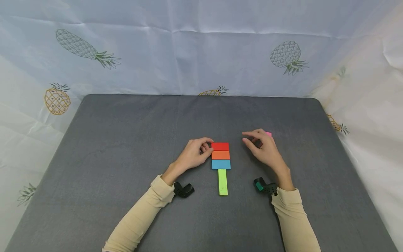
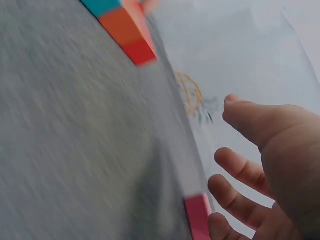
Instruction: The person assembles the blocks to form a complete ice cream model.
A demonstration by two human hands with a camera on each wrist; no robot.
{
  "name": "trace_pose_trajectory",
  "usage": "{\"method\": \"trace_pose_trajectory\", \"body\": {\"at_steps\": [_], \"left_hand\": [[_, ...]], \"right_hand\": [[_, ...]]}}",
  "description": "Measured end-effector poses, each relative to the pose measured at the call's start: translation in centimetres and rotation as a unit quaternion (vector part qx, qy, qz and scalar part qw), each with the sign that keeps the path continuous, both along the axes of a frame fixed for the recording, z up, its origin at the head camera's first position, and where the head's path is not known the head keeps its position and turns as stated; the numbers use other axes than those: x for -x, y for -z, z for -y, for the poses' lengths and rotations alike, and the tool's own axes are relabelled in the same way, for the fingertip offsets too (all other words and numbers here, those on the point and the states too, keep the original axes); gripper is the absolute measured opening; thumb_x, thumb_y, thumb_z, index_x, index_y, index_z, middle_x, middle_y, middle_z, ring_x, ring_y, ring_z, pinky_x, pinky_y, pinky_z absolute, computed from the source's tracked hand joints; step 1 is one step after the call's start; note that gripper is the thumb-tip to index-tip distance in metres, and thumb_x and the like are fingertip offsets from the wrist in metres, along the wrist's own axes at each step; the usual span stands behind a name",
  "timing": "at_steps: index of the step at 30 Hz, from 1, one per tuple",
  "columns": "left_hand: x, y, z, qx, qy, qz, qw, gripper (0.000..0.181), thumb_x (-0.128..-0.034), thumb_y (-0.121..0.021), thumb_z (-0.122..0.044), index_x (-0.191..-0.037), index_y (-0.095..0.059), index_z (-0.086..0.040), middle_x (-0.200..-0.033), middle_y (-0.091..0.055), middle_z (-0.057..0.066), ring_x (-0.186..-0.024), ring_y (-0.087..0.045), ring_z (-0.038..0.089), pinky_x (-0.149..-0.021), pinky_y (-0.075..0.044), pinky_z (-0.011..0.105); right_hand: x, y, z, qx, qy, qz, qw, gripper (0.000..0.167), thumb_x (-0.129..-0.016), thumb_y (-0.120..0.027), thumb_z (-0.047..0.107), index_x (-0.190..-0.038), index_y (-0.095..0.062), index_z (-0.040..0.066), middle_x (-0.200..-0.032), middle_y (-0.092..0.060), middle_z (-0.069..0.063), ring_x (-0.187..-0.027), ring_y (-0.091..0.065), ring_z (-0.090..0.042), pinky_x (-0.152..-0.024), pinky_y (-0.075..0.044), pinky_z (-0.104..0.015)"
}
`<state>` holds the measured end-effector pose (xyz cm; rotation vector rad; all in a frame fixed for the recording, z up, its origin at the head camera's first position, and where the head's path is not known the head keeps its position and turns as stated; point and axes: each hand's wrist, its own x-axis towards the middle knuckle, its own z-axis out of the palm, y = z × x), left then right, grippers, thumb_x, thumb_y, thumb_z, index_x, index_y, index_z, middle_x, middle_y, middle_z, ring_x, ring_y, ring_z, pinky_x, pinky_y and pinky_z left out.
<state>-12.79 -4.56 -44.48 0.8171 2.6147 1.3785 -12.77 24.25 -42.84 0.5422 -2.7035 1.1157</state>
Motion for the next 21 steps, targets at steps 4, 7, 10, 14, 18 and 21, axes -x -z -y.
{"method": "trace_pose_trajectory", "body": {"at_steps": [4,7,10,14,18,21], "left_hand": [[0.0,0.1,-0.1,0.002,0.000,-0.002,1.0000,0.027,-0.0987,-0.065,-0.010,-0.121,-0.069,0.004,-0.086,-0.072,0.011,-0.074,-0.067,0.017,-0.071,-0.054,0.022],[0.0,0.1,-0.1,0.001,-0.002,-0.001,1.0000,0.027,-0.0985,-0.065,-0.010,-0.121,-0.069,0.004,-0.086,-0.072,0.010,-0.074,-0.067,0.017,-0.071,-0.054,0.022],[0.0,0.1,0.0,-0.003,-0.002,-0.001,1.0000,0.026,-0.0983,-0.065,-0.010,-0.121,-0.069,0.004,-0.085,-0.072,0.010,-0.074,-0.067,0.017,-0.072,-0.054,0.022],[0.0,0.0,0.0,-0.006,-0.002,-0.004,1.0000,0.026,-0.0980,-0.065,-0.010,-0.120,-0.069,0.004,-0.085,-0.072,0.010,-0.074,-0.067,0.016,-0.072,-0.053,0.022],[-0.1,0.0,0.0,-0.007,-0.002,-0.007,0.9999,0.026,-0.0979,-0.066,-0.010,-0.120,-0.069,0.004,-0.085,-0.072,0.010,-0.074,-0.067,0.016,-0.071,-0.053,0.022],[-0.1,-0.1,0.0,-0.006,-0.002,-0.006,1.0000,0.026,-0.0981,-0.065,-0.010,-0.120,-0.069,0.004,-0.085,-0.072,0.011,-0.074,-0.067,0.016,-0.071,-0.053,0.022]], "right_hand": [[0.0,-0.2,-1.5,0.003,0.031,-0.012,0.9995,0.025,-0.094,-0.072,0.007,-0.119,-0.075,0.003,-0.107,-0.067,-0.016,-0.090,-0.060,-0.018,-0.071,-0.046,-0.021],[0.0,-0.3,-2.5,0.008,0.044,-0.015,0.9989,0.026,-0.095,-0.071,0.007,-0.120,-0.074,0.001,-0.109,-0.066,-0.019,-0.089,-0.056,-0.025,-0.072,-0.041,-0.020],[0.1,-0.4,-3.2,0.007,0.053,-0.020,0.9984,0.026,-0.095,-0.071,0.006,-0.120,-0.074,0.001,-0.111,-0.064,-0.022,-0.085,-0.050,-0.027,-0.069,-0.037,-0.019],[0.2,-0.4,-3.8,0.012,0.060,-0.022,0.9979,0.027,-0.095,-0.070,0.005,-0.121,-0.073,0.001,-0.114,-0.063,-0.023,-0.084,-0.049,-0.026,-0.066,-0.038,-0.012],[0.3,-0.3,-4.2,0.018,0.057,-0.027,0.9979,0.027,-0.094,-0.071,0.004,-0.120,-0.073,-0.001,-0.114,-0.063,-0.024,-0.083,-0.050,-0.025,-0.065,-0.039,-0.008],[0.3,-0.2,-4.4,0.018,0.059,-0.033,0.9976,0.027,-0.093,-0.071,0.002,-0.120,-0.073,-0.001,-0.114,-0.063,-0.025,-0.084,-0.049,-0.024,-0.065,-0.038,-0.008]]}}
